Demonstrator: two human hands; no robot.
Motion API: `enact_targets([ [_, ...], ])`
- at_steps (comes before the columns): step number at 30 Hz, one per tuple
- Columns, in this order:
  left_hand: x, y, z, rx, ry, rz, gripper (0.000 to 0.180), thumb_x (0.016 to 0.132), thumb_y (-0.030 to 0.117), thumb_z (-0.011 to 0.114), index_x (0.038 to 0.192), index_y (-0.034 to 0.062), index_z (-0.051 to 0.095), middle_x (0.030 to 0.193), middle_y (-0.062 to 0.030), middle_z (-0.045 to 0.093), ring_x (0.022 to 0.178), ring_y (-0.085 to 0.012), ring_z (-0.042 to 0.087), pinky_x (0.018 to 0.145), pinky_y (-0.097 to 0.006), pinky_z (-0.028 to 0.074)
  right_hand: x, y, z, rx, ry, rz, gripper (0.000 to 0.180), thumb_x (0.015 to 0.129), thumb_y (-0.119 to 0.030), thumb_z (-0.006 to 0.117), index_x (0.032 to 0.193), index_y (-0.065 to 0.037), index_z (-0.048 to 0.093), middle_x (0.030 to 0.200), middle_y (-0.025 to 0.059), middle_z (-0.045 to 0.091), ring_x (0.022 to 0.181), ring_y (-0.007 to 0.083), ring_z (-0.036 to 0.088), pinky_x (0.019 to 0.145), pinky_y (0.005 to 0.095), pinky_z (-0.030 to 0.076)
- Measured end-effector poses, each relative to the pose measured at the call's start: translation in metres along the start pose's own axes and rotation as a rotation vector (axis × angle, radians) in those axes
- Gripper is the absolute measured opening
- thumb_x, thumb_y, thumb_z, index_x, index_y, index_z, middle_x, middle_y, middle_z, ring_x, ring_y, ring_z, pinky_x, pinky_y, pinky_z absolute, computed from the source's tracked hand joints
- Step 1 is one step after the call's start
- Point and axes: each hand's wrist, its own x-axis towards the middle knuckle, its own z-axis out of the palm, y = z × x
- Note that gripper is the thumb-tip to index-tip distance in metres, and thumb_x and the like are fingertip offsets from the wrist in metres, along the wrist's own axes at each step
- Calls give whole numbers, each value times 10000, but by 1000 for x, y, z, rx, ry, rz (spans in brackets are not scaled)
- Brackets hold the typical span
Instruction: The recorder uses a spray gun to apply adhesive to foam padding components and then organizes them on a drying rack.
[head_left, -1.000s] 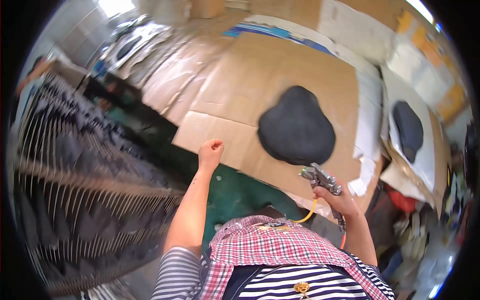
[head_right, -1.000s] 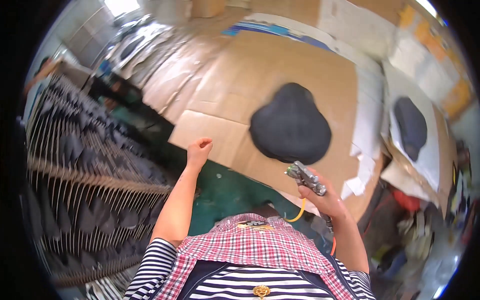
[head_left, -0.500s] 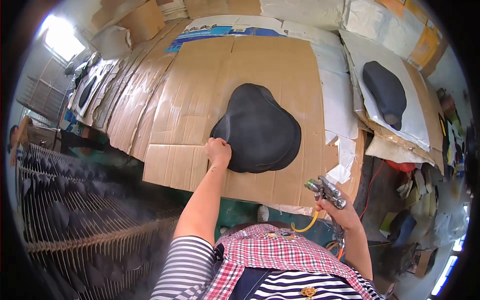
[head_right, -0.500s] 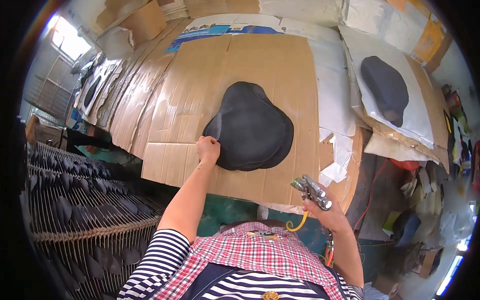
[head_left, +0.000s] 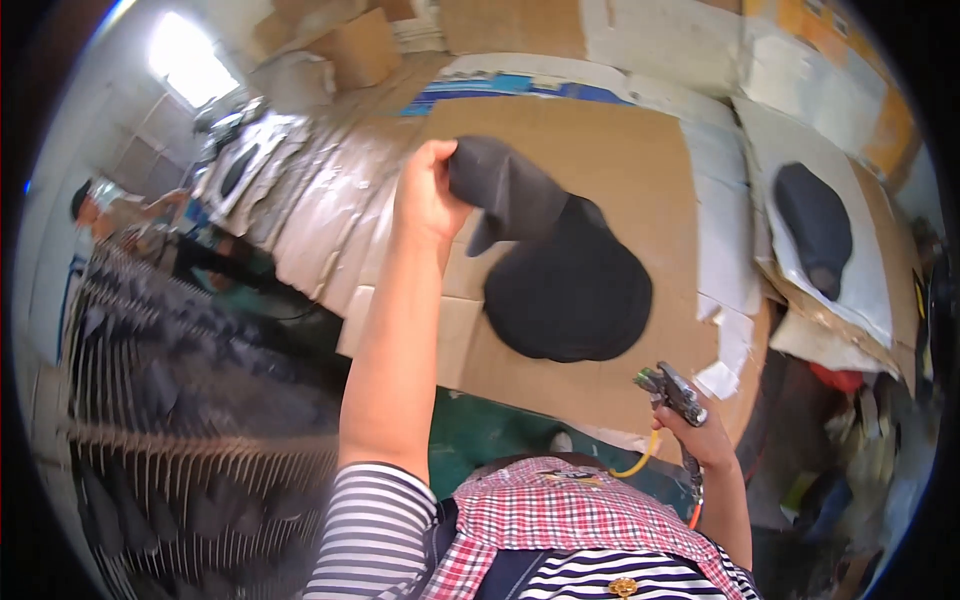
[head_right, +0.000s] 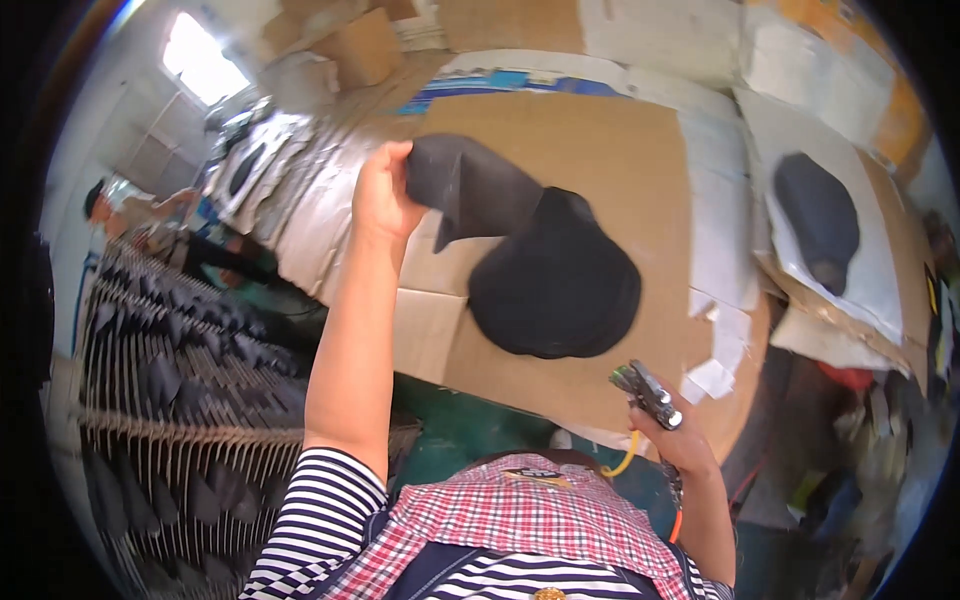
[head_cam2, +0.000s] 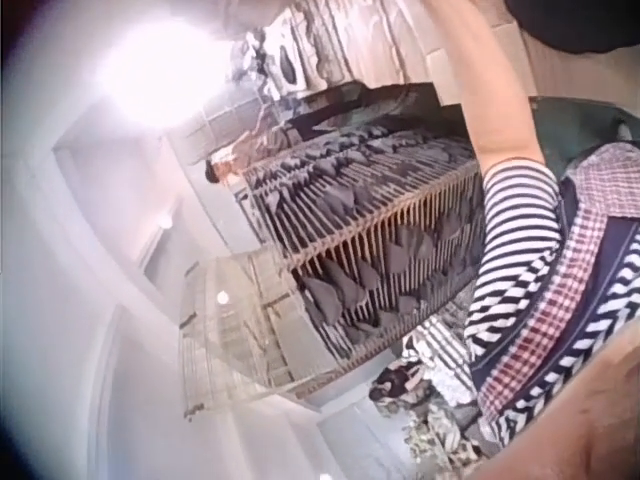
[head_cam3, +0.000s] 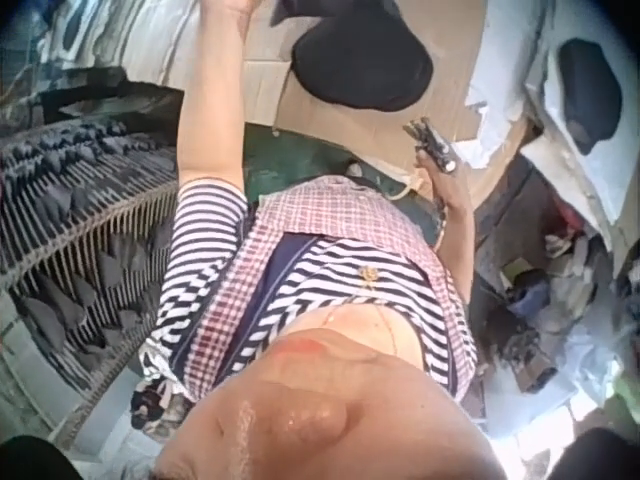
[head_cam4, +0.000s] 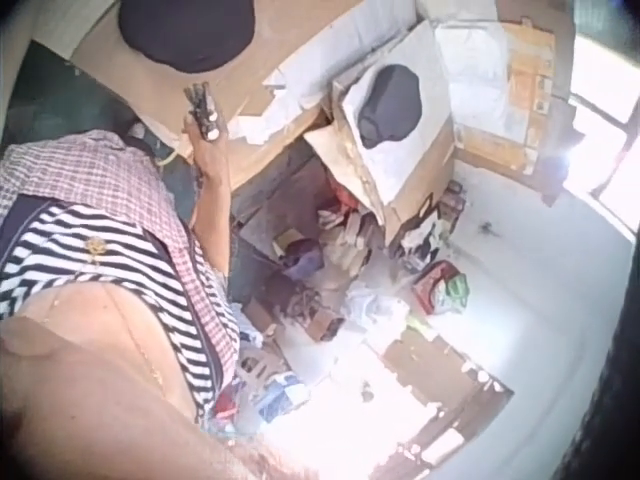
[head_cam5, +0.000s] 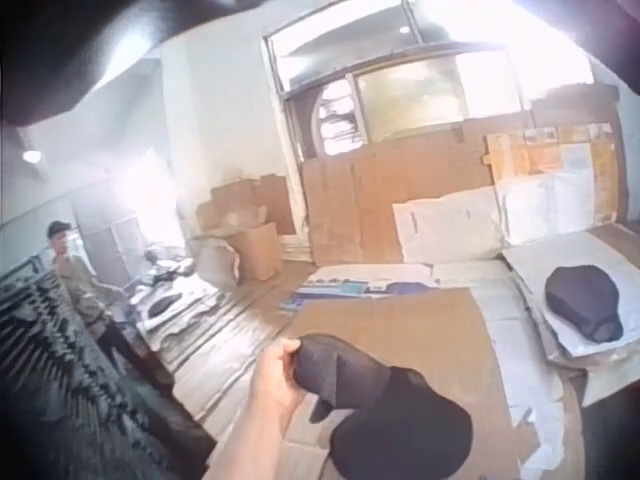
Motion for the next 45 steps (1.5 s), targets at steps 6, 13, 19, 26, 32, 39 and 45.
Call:
enact_targets([
  [6,-42,166,9,2,4,194,79,773,113,560,754,38,575,781,-110,646,740,-274,630,771,-427,526,23,7,45,-90,-195,-51,422,831,-73,649,1225,4,517,922,40,588,782,115,586,697,269,519],
  [13,-220,451,22,449,30,764,243,841,121,493,966,-62,593,841,-178,648,797,-326,644,758,-417,551,41,-17,135,-58,-447,-191,434,839,-77,623,1241,16,491,872,46,571,721,123,584,681,274,525],
  [19,-412,524,22,615,594,1324,264,875,128,486,1015,-81,563,975,-211,630,912,-375,624,815,-517,526,49,-45,218,-67,-490,-296,403,850,-107,648,1214,8,520,839,18,560,719,105,581,662,260,523],
  [26,-681,531,-80,629,1352,1035,197,803,177,591,901,9,621,889,-130,672,836,-274,654,800,-404,540,57,-42,282,-247,-740,-227,449,840,-120,684,1242,-9,518,885,25,606,712,115,591,666,260,495],
  [32,-735,516,-105,1159,1750,926,256,700,131,691,936,41,652,917,-82,671,836,-214,630,759,-316,492,36,-55,308,-316,-785,-178,458,837,-133,693,1244,-15,518,868,22,591,736,116,580,683,268,485],
  [39,-685,475,-40,1479,1542,1337,259,789,143,690,1013,17,662,890,-20,640,853,-104,556,758,-260,435,23,-35,278,-224,-702,-156,483,827,-122,705,1257,-19,511,893,20,593,741,112,572,688,268,490],
  [45,-578,421,-17,1759,1358,687,287,831,265,694,977,18,699,862,-3,659,778,-101,577,723,-250,445,20,-24,200,-132,-583,-189,462,832,-88,682,1255,-18,510,904,24,590,739,104,564,674,261,504],
])
